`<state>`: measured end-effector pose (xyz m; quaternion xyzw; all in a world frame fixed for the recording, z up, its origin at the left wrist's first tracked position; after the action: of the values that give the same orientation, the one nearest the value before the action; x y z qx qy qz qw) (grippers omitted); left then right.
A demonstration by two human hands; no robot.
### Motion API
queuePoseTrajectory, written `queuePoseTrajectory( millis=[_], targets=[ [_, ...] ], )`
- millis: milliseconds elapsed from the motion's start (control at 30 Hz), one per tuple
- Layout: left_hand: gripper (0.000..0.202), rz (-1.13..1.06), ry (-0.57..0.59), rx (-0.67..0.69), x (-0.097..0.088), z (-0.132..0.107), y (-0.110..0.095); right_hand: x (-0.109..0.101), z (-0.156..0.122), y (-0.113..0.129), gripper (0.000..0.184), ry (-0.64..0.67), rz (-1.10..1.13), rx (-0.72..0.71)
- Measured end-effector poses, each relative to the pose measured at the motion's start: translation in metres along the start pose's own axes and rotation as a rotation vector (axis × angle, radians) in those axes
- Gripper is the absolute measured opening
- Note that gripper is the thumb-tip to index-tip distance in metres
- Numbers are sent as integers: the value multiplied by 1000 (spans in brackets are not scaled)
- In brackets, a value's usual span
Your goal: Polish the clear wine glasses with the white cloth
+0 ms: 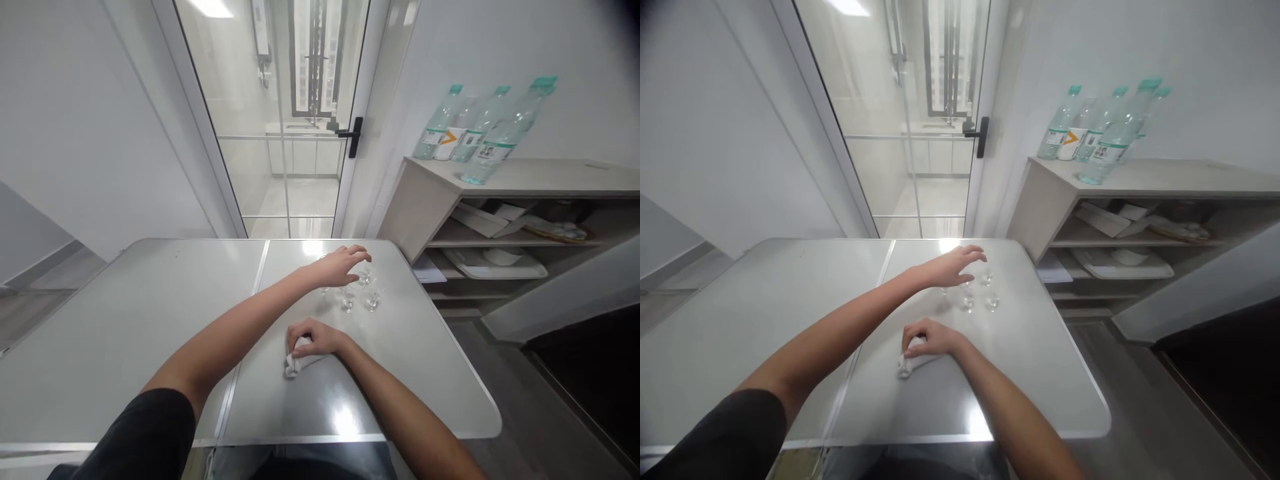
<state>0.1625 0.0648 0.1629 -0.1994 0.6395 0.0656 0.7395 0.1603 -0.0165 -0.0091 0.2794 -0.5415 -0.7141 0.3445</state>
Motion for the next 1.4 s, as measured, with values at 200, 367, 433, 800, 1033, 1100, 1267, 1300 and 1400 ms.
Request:
queuePoseTrajectory(
  millis=[200,367,433,800,1033,1100,1267,1300,1400],
  targets=[
    [60,90,250,28,13,17,5,-1,3,2,37,-8,32,-9],
    [79,164,355,51,21,33,5,-1,2,4,39,-27,18,17],
    [84,183,379,47,23,38,4,-1,2,4,38,-31,28,20],
    [80,253,353,104,29,56,6,-2,3,1,33,-45,59,16],
    [67,268,325,134,34,59,12,-2,3,-1,34,-62,63,10],
    [60,247,312,130,34,59,13,-2,3,-1,34,-61,63,11],
    [51,197,286,126,31,60,15,-2,4,-4,35,-56,57,20],
    [49,181,283,123,30,60,15,-2,4,-4,35,-55,57,20],
    [43,134,282,103,25,58,16,-2,3,-5,34,-63,63,30]
  ],
)
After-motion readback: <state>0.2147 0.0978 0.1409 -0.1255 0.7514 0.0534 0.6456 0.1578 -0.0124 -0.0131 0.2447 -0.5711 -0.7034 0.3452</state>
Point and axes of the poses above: each hand's wrist, its own z-axis towards the middle knuckle, its own x-axis out of the palm, y = z × x, the point moved 3 cm from there along z, towards the middle knuckle, and after that the axes turned 12 degrees about z, right-handed, at the moved point
